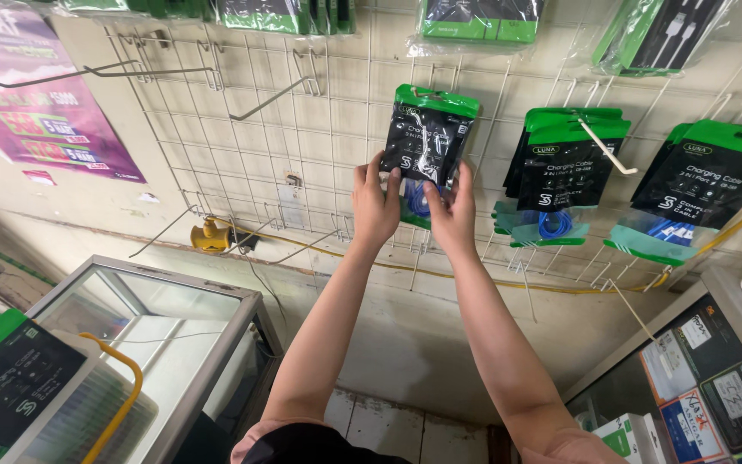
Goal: The person organizes packaged charging cables by removing them from a display rack and placing them into a cardboard box on a glass counter.
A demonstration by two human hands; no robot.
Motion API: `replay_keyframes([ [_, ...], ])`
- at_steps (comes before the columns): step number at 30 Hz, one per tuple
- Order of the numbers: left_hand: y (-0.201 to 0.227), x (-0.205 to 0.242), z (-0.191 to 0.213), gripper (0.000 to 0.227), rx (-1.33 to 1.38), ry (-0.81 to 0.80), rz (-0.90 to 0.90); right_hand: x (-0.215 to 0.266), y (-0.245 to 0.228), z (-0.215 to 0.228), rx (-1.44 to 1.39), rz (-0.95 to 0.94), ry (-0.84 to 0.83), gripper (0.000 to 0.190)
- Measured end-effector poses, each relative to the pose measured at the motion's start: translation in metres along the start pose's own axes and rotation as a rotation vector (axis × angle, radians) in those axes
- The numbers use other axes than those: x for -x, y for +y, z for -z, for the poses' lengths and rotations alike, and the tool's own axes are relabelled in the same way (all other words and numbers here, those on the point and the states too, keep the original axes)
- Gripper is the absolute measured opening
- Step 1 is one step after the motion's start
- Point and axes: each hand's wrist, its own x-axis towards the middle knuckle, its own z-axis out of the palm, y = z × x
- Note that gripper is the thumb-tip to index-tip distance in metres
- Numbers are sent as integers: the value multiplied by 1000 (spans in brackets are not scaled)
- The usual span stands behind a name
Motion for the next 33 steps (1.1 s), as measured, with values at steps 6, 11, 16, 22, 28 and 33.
replay_keyframes([
  [6, 25, 14, 30, 40, 184, -26, 53, 13, -43, 0, -84, 16, -31, 65],
  [11, 31, 14, 42, 36, 205, 0, -50, 14, -62, 1, -156, -48, -50, 64],
  [16, 17, 7, 36, 38, 270, -89, 87, 13, -70, 4, -72, -122, -31, 67],
  [22, 5, -1, 26, 31, 554, -186, 180, 12, -75, 6, -175, -98, -63, 69],
  [28, 10, 4, 34, 20, 724, -205, 116, 18, -94, 2, -194, -73, -79, 69],
  [33, 31, 4, 61, 20, 743, -212, 205, 23, -115, -8, -218, -5, -113, 68],
])
